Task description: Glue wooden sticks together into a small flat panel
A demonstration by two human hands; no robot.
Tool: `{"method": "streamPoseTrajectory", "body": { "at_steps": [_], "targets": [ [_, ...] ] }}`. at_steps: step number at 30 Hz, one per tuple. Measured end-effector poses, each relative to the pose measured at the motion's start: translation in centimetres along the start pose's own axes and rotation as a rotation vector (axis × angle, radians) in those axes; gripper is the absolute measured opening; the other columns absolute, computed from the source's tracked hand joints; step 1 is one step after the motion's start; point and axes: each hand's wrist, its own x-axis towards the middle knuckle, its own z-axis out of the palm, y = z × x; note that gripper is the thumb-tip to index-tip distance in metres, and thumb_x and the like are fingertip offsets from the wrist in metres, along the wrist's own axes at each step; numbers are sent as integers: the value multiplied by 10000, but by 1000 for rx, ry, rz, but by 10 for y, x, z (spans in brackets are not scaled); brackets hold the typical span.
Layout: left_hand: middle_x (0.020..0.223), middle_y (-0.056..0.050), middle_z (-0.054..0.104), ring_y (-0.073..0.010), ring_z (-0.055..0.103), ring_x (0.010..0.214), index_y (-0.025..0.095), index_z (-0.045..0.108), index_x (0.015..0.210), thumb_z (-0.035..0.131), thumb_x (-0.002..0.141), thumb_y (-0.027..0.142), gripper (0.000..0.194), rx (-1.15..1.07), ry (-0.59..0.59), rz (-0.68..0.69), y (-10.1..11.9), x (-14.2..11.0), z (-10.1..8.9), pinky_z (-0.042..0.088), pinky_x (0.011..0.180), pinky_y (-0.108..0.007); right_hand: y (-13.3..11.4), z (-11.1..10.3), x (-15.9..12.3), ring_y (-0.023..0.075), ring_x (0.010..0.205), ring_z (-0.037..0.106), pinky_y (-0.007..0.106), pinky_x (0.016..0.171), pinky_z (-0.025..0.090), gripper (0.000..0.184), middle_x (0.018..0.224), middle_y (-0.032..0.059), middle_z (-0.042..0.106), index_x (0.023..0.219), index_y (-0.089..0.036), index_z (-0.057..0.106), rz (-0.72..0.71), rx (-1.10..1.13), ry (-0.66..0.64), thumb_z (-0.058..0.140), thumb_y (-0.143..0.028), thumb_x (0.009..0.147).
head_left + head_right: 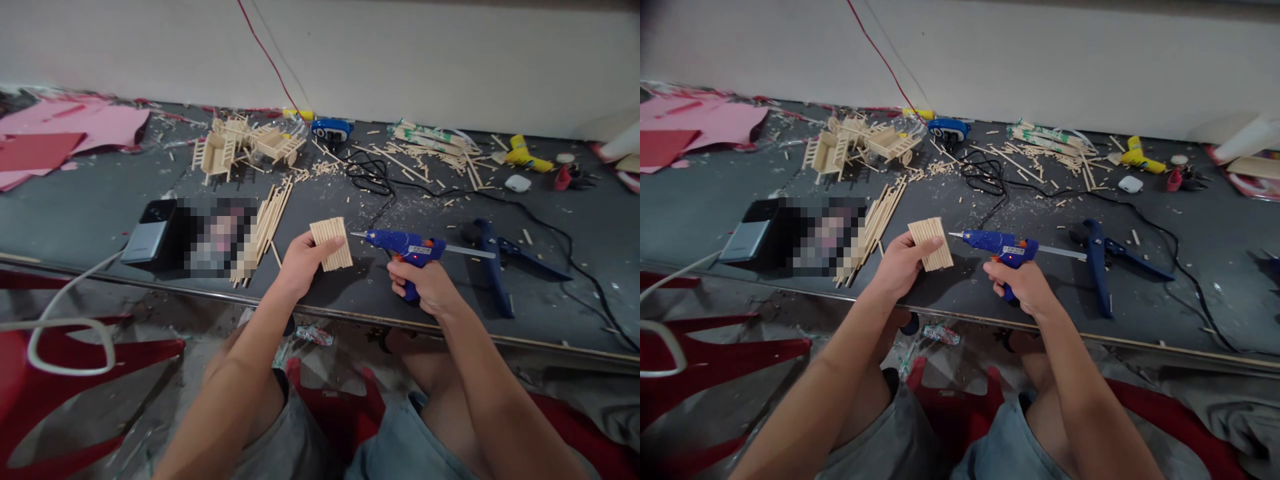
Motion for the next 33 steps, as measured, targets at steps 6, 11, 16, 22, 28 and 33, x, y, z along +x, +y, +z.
{"method": "streamPoseTrajectory", "body": {
  "at_steps": [6,11,16,22,28,33],
  "targets": [
    [769,-22,700,-159,652,700,169,674,836,777,618,291,270,-145,103,80,7,8,-6,516,687,-293,-4,-1,-4,77,441,474,216,402,363,201,614,-6,602,674,-172,594,-33,-223,-153,730,-319,673],
    [759,-11,701,-143,653,697,175,679,846,767,641,250,235,-190,93,98,10,9,-8,522,708,-282,2,-3,-3,73,391,438,219,400,340,262,487,-56,502,647,-184,551,-26,-277,-95,747,-357,664],
    [769,-13,700,-151,654,737,175,673,825,762,644,249,215,-178,78,84,10,7,-7,521,713,-279,4,-2,-2,72,365,423,224,371,315,293,486,-60,481,629,-183,531,-23,-255,-41,757,-367,648],
    [768,-12,693,-137,634,685,178,672,799,761,649,270,197,-167,86,85,10,6,-7,518,684,-281,6,-2,-1,71,366,425,228,362,328,280,505,-54,483,623,-177,539,-20,-218,-32,759,-348,649],
    [778,-10,687,-131,623,671,182,670,793,762,645,280,200,-150,97,83,10,6,-7,506,670,-280,8,-4,0,79,363,431,234,370,329,261,494,-53,478,631,-182,537,-30,-261,-26,741,-339,671],
    [780,-12,687,-135,626,678,178,671,802,761,642,286,213,-151,100,82,11,6,-6,509,658,-274,7,-5,-1,85,366,438,238,384,332,257,480,-52,478,628,-184,532,-29,-306,-33,723,-344,688]
  ]
}}
